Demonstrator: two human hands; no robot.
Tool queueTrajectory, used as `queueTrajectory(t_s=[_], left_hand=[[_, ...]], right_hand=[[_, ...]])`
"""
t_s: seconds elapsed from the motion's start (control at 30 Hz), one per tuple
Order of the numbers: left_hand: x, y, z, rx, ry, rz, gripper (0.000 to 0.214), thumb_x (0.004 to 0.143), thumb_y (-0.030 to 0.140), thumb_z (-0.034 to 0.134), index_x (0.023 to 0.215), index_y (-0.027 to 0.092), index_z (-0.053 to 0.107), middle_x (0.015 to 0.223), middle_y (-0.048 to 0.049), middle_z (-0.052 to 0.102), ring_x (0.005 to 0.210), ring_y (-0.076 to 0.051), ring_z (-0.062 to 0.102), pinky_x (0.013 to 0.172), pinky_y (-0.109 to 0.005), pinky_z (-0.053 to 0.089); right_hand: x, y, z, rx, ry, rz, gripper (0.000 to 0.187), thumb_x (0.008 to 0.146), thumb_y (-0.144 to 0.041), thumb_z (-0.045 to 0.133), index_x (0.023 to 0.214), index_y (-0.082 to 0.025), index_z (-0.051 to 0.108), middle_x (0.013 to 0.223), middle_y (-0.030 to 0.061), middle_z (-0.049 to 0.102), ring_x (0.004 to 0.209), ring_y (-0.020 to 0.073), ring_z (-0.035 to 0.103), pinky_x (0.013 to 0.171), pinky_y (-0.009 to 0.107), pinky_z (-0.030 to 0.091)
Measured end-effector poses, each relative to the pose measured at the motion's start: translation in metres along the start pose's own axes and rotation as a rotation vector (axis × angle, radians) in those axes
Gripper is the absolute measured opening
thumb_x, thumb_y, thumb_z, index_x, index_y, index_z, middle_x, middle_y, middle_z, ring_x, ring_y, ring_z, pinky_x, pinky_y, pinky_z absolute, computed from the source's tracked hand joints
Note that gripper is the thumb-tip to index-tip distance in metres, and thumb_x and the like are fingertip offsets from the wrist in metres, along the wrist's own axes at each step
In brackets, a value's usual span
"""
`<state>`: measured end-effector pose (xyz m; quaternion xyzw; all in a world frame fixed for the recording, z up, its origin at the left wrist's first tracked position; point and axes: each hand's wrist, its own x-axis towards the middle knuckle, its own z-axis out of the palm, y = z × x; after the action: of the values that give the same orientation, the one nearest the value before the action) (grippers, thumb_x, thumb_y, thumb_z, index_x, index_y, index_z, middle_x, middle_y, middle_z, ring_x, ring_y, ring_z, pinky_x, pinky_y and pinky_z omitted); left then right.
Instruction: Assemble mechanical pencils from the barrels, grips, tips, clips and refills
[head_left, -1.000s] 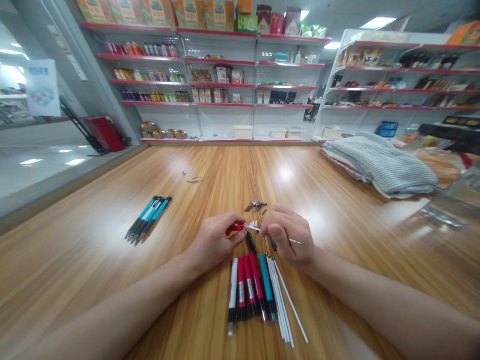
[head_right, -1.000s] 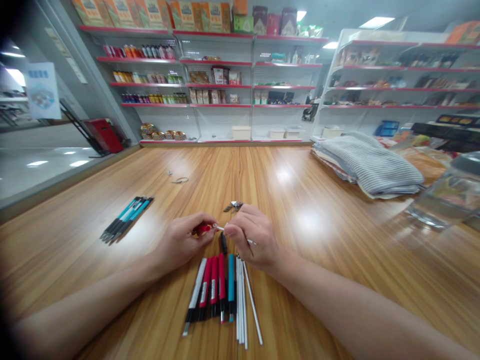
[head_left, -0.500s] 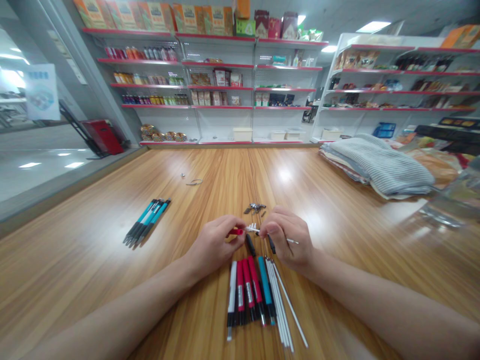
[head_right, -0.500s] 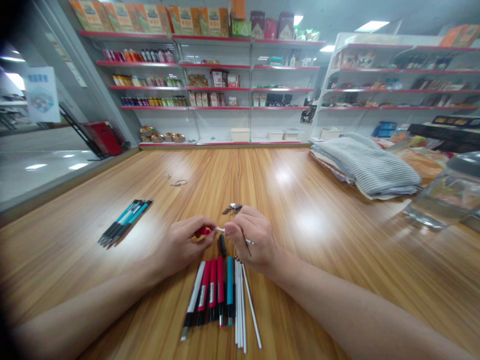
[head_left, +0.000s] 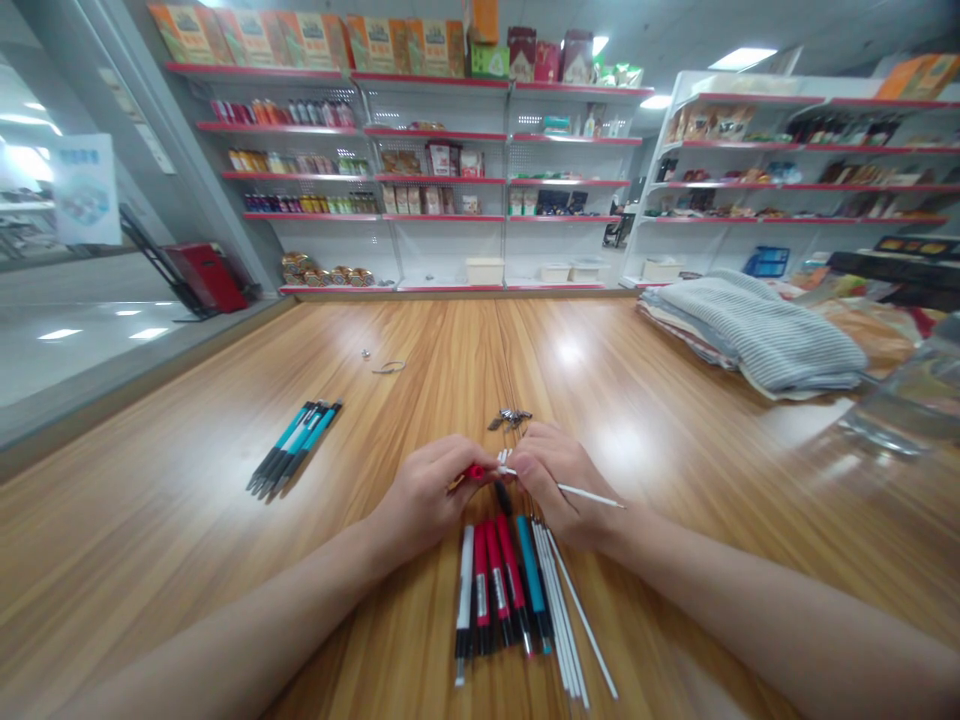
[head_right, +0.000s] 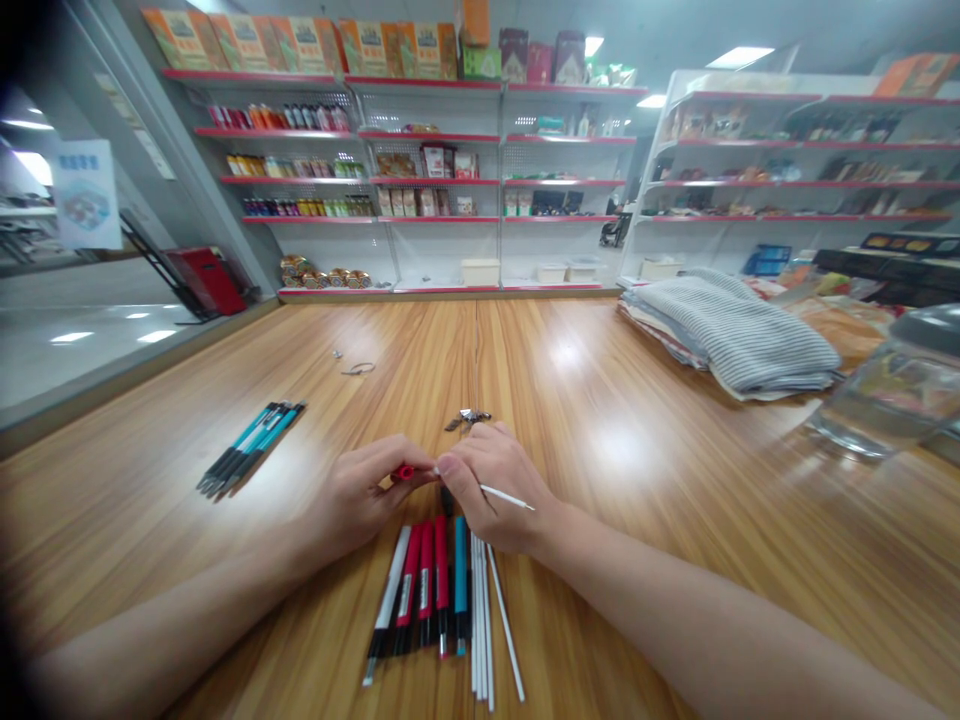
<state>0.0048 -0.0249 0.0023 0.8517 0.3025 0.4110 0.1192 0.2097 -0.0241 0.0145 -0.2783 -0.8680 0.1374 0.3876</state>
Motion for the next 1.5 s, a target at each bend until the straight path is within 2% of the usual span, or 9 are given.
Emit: queueTrajectory(t_s=[0.23, 0.37, 0.7, 0.83, 0.97, 1.1, 1.17, 1.27, 1.5], left_hand=[[0.0, 0.0, 0.0, -0.009, -0.047, -0.01, 0.011, 0.092, 0.022, 0.053, 0.093, 0.018, 0.063, 0.081, -0.0041, 0.063, 0.075, -0.013, 0.057, 0.069, -0.025, 0.044], [0.0, -0.001, -0.001, -0.022, -0.035, 0.013, 0.009, 0.091, 0.019, 0.055, 0.093, 0.018, 0.063, 0.08, -0.0029, 0.063, 0.074, -0.012, 0.057, 0.068, -0.024, 0.043], [0.001, 0.001, -0.002, 0.018, -0.096, 0.062, 0.01, 0.092, 0.016, 0.051, 0.089, 0.018, 0.061, 0.078, -0.0015, 0.062, 0.072, -0.011, 0.056, 0.067, -0.022, 0.041], [-0.001, -0.001, -0.002, 0.062, -0.098, 0.001, 0.007, 0.091, 0.023, 0.055, 0.092, 0.019, 0.06, 0.082, -0.001, 0.063, 0.076, -0.012, 0.058, 0.069, -0.022, 0.042], [0.002, 0.004, -0.004, 0.141, -0.147, -0.106, 0.025, 0.086, 0.039, 0.062, 0.101, 0.021, 0.057, 0.094, -0.0017, 0.064, 0.086, -0.015, 0.06, 0.072, -0.024, 0.044], [0.007, 0.013, -0.006, 0.191, -0.215, -0.15, 0.02, 0.091, 0.035, 0.053, 0.105, 0.02, 0.052, 0.096, -0.0028, 0.063, 0.087, -0.016, 0.059, 0.069, -0.025, 0.044], [0.007, 0.015, -0.006, 0.205, -0.237, -0.117, 0.014, 0.094, 0.029, 0.046, 0.101, 0.019, 0.052, 0.094, -0.0039, 0.061, 0.085, -0.016, 0.058, 0.069, -0.026, 0.044], [0.006, 0.014, -0.005, 0.216, -0.245, -0.028, 0.015, 0.096, 0.023, 0.037, 0.093, 0.017, 0.051, 0.088, -0.0047, 0.059, 0.081, -0.016, 0.055, 0.07, -0.026, 0.043], [0.004, 0.011, -0.004, 0.236, -0.219, 0.102, 0.017, 0.096, 0.022, 0.041, 0.083, 0.016, 0.051, 0.078, -0.0024, 0.055, 0.068, -0.012, 0.05, 0.06, -0.023, 0.037]], right_hand=[[0.0, -0.001, 0.002, -0.071, 0.008, -0.008, 0.034, 0.097, -0.024, 0.033, 0.07, -0.017, 0.052, 0.067, 0.0028, 0.052, 0.069, 0.0154, 0.045, 0.072, 0.032, 0.036], [0.001, -0.001, 0.002, -0.1, 0.005, -0.002, 0.031, 0.096, -0.023, 0.034, 0.071, -0.017, 0.051, 0.067, 0.003, 0.051, 0.069, 0.0156, 0.045, 0.071, 0.032, 0.035], [0.003, -0.005, 0.0, -0.166, -0.137, 0.006, 0.022, 0.093, -0.023, 0.041, 0.073, -0.016, 0.049, 0.069, 0.0025, 0.051, 0.071, 0.0156, 0.045, 0.073, 0.033, 0.034], [0.003, -0.005, 0.001, -0.182, -0.096, -0.012, 0.022, 0.092, -0.021, 0.04, 0.072, -0.017, 0.047, 0.07, 0.0023, 0.05, 0.07, 0.015, 0.044, 0.073, 0.033, 0.033], [0.003, -0.005, 0.002, -0.172, -0.037, -0.034, 0.022, 0.093, -0.021, 0.039, 0.072, -0.017, 0.045, 0.07, 0.0017, 0.049, 0.069, 0.0142, 0.042, 0.072, 0.032, 0.032], [0.003, -0.004, 0.003, -0.174, -0.058, -0.059, 0.021, 0.093, -0.023, 0.039, 0.073, -0.017, 0.044, 0.07, 0.0011, 0.05, 0.069, 0.0138, 0.042, 0.073, 0.032, 0.032], [0.003, -0.004, 0.004, -0.183, -0.061, -0.053, 0.021, 0.093, -0.022, 0.039, 0.072, -0.017, 0.042, 0.07, 0.0008, 0.049, 0.068, 0.0138, 0.041, 0.073, 0.032, 0.032], [0.002, -0.004, 0.003, -0.192, -0.072, -0.04, 0.022, 0.093, -0.022, 0.038, 0.072, -0.018, 0.041, 0.07, 0.001, 0.048, 0.069, 0.0139, 0.042, 0.073, 0.032, 0.032], [0.001, 0.0, 0.002, -0.122, -0.127, -0.009, 0.038, 0.098, -0.029, 0.032, 0.065, -0.017, 0.045, 0.063, 0.0001, 0.051, 0.067, 0.0133, 0.043, 0.075, 0.032, 0.031]])
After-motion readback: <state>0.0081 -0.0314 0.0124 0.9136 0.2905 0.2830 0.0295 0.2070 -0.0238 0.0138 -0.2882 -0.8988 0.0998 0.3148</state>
